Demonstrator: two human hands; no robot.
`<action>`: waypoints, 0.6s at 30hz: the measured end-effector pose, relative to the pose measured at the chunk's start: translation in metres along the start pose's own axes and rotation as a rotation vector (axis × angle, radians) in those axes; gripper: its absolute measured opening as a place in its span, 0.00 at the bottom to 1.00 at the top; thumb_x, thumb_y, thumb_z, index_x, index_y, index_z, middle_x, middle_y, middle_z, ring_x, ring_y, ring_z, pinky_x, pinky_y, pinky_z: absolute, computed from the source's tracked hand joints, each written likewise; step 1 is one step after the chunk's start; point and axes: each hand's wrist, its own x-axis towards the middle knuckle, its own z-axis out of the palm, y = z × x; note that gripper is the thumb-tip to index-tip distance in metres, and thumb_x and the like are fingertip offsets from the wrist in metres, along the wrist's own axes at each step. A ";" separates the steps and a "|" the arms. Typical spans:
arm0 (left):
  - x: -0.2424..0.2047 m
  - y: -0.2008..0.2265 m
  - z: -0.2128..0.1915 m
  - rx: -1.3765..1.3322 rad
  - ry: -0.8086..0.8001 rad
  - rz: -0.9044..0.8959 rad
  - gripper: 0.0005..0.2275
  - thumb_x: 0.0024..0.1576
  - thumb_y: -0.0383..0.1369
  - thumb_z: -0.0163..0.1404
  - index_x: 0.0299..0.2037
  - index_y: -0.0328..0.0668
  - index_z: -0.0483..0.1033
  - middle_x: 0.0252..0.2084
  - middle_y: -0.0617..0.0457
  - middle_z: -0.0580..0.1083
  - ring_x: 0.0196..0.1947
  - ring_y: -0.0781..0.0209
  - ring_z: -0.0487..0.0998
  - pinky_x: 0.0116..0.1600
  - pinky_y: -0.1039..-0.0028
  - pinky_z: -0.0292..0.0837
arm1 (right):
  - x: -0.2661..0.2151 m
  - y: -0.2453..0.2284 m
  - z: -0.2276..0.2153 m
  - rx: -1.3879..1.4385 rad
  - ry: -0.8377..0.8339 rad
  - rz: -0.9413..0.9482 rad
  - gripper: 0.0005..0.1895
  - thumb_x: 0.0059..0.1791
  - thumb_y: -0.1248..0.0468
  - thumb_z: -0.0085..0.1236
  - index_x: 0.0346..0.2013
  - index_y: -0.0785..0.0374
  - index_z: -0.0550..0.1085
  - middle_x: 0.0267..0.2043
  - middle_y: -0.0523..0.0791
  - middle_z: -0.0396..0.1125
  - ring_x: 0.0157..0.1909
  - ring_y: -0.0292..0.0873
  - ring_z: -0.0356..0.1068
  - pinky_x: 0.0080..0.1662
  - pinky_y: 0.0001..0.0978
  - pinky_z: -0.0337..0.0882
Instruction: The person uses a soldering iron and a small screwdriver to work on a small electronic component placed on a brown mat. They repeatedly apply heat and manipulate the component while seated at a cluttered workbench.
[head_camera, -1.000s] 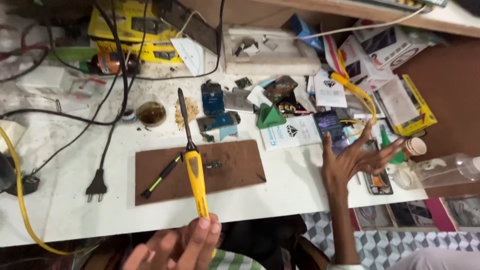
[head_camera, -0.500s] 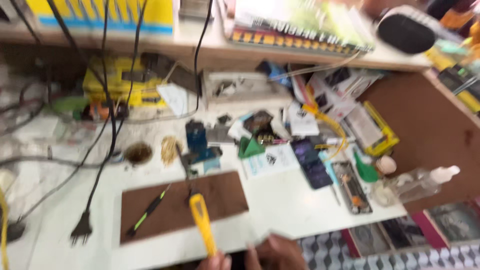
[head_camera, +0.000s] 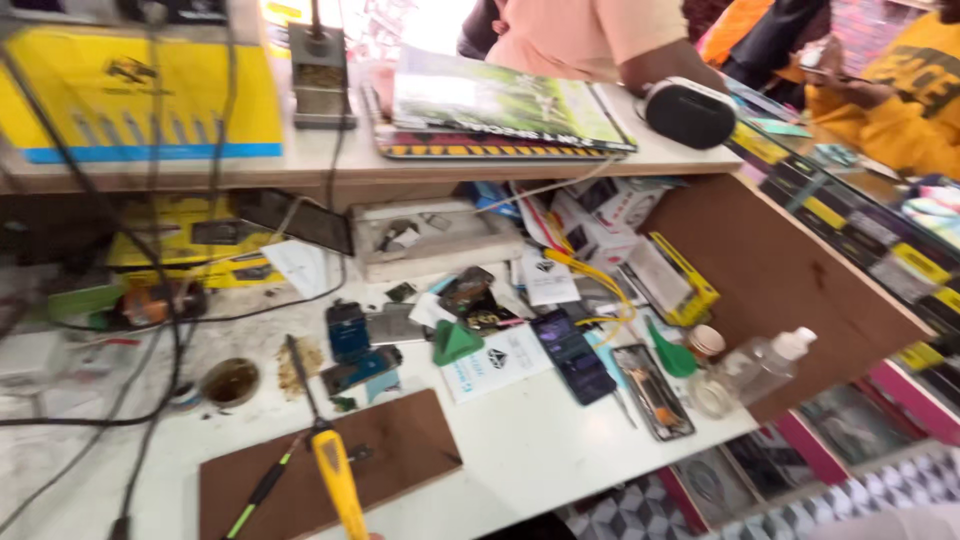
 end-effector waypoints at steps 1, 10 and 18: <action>0.002 0.010 -0.001 -0.017 -0.002 -0.002 0.17 0.57 0.25 0.58 0.56 0.50 0.77 0.52 0.67 0.75 0.25 0.77 0.65 0.25 0.82 0.50 | -0.004 0.004 -0.007 -0.019 -0.001 0.019 0.36 0.43 0.61 0.76 0.61 0.65 0.67 0.21 0.40 0.73 0.21 0.36 0.71 0.29 0.28 0.71; -0.001 0.027 -0.030 -0.014 -0.032 0.001 0.16 0.58 0.27 0.57 0.56 0.52 0.76 0.52 0.70 0.75 0.22 0.77 0.62 0.25 0.81 0.48 | -0.027 0.009 -0.031 -0.019 -0.032 0.020 0.37 0.43 0.59 0.77 0.61 0.62 0.68 0.19 0.38 0.73 0.21 0.34 0.71 0.29 0.26 0.72; 0.030 -0.019 -0.129 0.125 -0.021 -0.063 0.15 0.60 0.29 0.56 0.56 0.53 0.76 0.52 0.73 0.75 0.19 0.78 0.59 0.25 0.81 0.46 | 0.018 -0.049 0.070 0.488 -0.053 -0.420 0.52 0.35 0.55 0.79 0.63 0.71 0.58 0.30 0.43 0.73 0.27 0.34 0.71 0.30 0.26 0.71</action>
